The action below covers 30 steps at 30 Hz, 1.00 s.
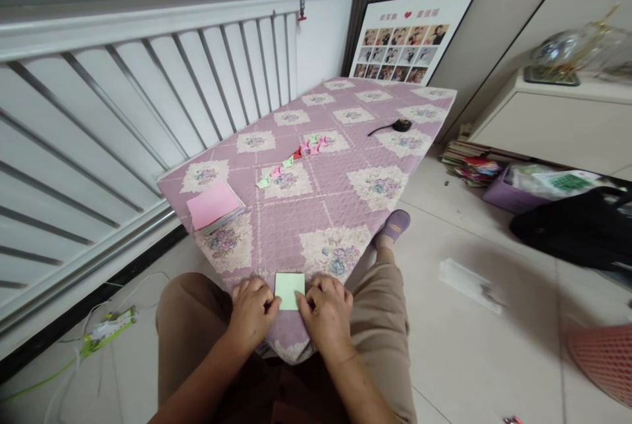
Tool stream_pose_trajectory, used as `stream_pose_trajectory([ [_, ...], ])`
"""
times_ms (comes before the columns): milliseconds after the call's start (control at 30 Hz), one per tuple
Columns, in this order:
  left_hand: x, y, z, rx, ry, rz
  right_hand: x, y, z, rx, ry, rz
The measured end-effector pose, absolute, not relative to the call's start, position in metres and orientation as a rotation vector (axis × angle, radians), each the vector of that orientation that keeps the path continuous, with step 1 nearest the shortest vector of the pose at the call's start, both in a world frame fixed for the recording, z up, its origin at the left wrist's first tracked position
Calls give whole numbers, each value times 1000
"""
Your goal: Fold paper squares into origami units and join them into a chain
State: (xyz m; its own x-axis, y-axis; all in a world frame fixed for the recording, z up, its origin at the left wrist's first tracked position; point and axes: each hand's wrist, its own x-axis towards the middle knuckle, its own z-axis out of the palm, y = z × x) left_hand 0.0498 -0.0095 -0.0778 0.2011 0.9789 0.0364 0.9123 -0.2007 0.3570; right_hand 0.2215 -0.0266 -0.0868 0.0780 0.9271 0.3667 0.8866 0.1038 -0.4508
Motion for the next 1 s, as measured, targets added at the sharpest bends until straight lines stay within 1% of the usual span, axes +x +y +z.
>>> stream_pose_trajectory([
  [167, 48, -10, -82, 2241, 1778, 456, 221, -25, -86, -1778, -1818, 31],
  [467, 48, -12, -79, 2265, 1772, 433, 220, -25, -88, -1813, -1838, 15],
  [567, 47, -10, -80, 2456, 1545, 487, 221, -23, -87, -1803, -1841, 3],
  [667, 47, -7, -83, 2609, 1280, 435, 223, -24, -86, -1800, -1818, 2],
  [733, 46, -5, -86, 2627, 1225, 400, 223, -28, -85, -1756, -1825, -16],
  [900, 39, -3, -88, 2643, 1159, 333, 220, -50, -91, -1504, -2166, 16],
  [1000, 27, -5, -87, 2686, 1085, 292, 224, -61, -99, -1462, -2344, 40],
])
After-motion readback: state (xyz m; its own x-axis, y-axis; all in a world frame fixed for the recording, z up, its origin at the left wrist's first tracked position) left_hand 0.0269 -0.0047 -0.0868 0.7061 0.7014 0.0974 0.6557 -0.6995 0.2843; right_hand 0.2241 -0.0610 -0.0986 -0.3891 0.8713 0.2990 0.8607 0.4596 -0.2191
